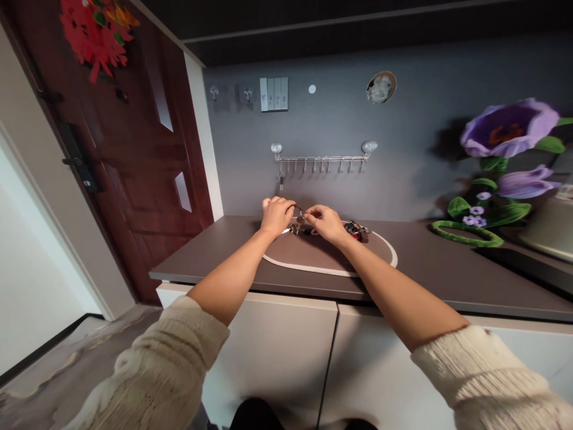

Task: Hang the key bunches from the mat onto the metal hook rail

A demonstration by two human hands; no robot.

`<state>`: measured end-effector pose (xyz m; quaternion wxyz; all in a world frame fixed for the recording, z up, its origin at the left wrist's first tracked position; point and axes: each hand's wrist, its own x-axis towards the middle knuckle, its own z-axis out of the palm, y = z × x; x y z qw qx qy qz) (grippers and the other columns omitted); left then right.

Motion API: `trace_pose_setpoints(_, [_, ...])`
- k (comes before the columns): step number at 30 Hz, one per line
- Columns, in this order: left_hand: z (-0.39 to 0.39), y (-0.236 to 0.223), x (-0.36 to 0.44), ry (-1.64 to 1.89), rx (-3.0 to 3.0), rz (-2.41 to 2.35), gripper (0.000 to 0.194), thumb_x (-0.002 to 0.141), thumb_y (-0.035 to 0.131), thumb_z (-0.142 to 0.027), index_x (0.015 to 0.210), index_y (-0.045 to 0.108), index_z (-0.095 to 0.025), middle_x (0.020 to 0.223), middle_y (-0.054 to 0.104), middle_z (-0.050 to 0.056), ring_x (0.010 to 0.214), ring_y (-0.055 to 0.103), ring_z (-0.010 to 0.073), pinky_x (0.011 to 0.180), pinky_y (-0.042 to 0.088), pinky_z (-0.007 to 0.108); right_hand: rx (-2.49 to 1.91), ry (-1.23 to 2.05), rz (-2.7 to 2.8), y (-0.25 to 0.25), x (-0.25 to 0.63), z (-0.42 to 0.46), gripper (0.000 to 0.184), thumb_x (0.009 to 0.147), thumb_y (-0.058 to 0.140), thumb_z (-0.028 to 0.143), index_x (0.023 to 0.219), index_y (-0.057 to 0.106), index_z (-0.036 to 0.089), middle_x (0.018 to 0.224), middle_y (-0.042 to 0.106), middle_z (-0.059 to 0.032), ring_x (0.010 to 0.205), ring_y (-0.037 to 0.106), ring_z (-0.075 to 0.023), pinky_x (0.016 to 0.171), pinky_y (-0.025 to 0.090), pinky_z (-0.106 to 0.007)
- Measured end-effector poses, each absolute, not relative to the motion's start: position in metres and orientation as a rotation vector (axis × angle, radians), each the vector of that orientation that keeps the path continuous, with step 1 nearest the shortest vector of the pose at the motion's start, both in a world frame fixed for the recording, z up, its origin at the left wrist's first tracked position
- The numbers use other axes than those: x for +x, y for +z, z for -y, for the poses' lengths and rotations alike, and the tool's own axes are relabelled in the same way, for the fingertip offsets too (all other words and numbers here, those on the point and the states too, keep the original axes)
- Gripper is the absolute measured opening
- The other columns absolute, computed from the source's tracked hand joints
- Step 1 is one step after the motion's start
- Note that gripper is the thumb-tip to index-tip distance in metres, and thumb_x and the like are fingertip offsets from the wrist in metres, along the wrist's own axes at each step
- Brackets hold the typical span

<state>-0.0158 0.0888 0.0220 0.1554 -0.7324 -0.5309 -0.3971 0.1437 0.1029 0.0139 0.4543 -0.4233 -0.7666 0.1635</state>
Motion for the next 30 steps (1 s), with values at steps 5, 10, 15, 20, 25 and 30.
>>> trace_pose_setpoints(5, [-0.085, 0.024, -0.014, -1.149, -2.094, 1.529, 0.027, 0.083, 0.041, -0.025, 0.096, 0.064, -0.024, 0.094, 0.064, 0.005, 0.096, 0.047, 0.0195, 0.088, 0.024, 0.037, -1.015, 0.271, 1.951, 0.015, 0.141, -0.102, 0.020, 0.071, 0.057, 0.035, 0.077, 0.061, 0.017, 0.079, 0.060, -0.0034, 0.073, 0.054, -0.0130, 0.068, 0.046, -0.026])
trace_pose_setpoints(10, [-0.083, 0.025, -0.011, -1.164, -2.136, 1.506, 0.025, 0.080, 0.044, -0.025, 0.090, 0.067, -0.024, 0.089, 0.066, 0.004, 0.092, 0.049, 0.0180, 0.089, 0.025, 0.036, -1.009, 0.181, 1.971, 0.015, 0.142, -0.101, 0.013, 0.071, 0.056, 0.028, 0.074, 0.060, 0.016, 0.080, 0.058, -0.0040, 0.074, 0.053, -0.0132, 0.071, 0.045, -0.026])
trace_pose_setpoints(15, [-0.083, 0.027, -0.012, -1.300, -2.131, 1.519, 0.021, 0.077, 0.048, -0.025, 0.083, 0.068, -0.023, 0.083, 0.067, 0.002, 0.090, 0.052, 0.0171, 0.089, 0.028, 0.035, -1.020, 0.180, 1.920, 0.017, 0.145, -0.104, 0.013, 0.073, 0.053, 0.026, 0.073, 0.060, 0.017, 0.078, 0.058, -0.0040, 0.074, 0.053, -0.0133, 0.073, 0.044, -0.027])
trace_pose_setpoints(20, [-0.088, 0.026, -0.014, -1.672, -2.213, 1.567, 0.019, 0.073, 0.052, -0.025, 0.079, 0.069, -0.021, 0.083, 0.068, 0.001, 0.086, 0.056, 0.0151, 0.090, 0.034, 0.033, -0.982, 0.315, 1.846, 0.016, 0.146, -0.108, 0.017, 0.075, 0.051, 0.030, 0.077, 0.060, 0.016, 0.076, 0.060, -0.0031, 0.072, 0.054, -0.0134, 0.070, 0.045, -0.028])
trace_pose_setpoints(25, [-0.096, 0.023, -0.015, -2.021, -2.337, 1.658, 0.020, 0.070, 0.052, -0.024, 0.078, 0.068, -0.017, 0.080, 0.069, 0.003, 0.077, 0.059, 0.0141, 0.076, 0.043, 0.027, -0.887, 0.427, 1.787, 0.016, 0.146, -0.109, 0.019, 0.076, 0.049, 0.030, 0.082, 0.059, 0.016, 0.080, 0.062, -0.0035, 0.074, 0.055, -0.0134, 0.074, 0.044, -0.028])
trace_pose_setpoints(30, [-0.091, 0.024, -0.012, -2.170, -2.465, 1.713, 0.014, 0.067, 0.054, -0.021, 0.072, 0.066, -0.014, 0.070, 0.067, 0.002, 0.061, 0.055, 0.0102, 0.060, 0.042, 0.022, -0.816, 0.488, 1.704, 0.017, 0.148, -0.114, 0.023, 0.076, 0.047, 0.031, 0.085, 0.060, 0.015, 0.085, 0.063, -0.0050, 0.079, 0.056, -0.0147, 0.077, 0.044, -0.030])
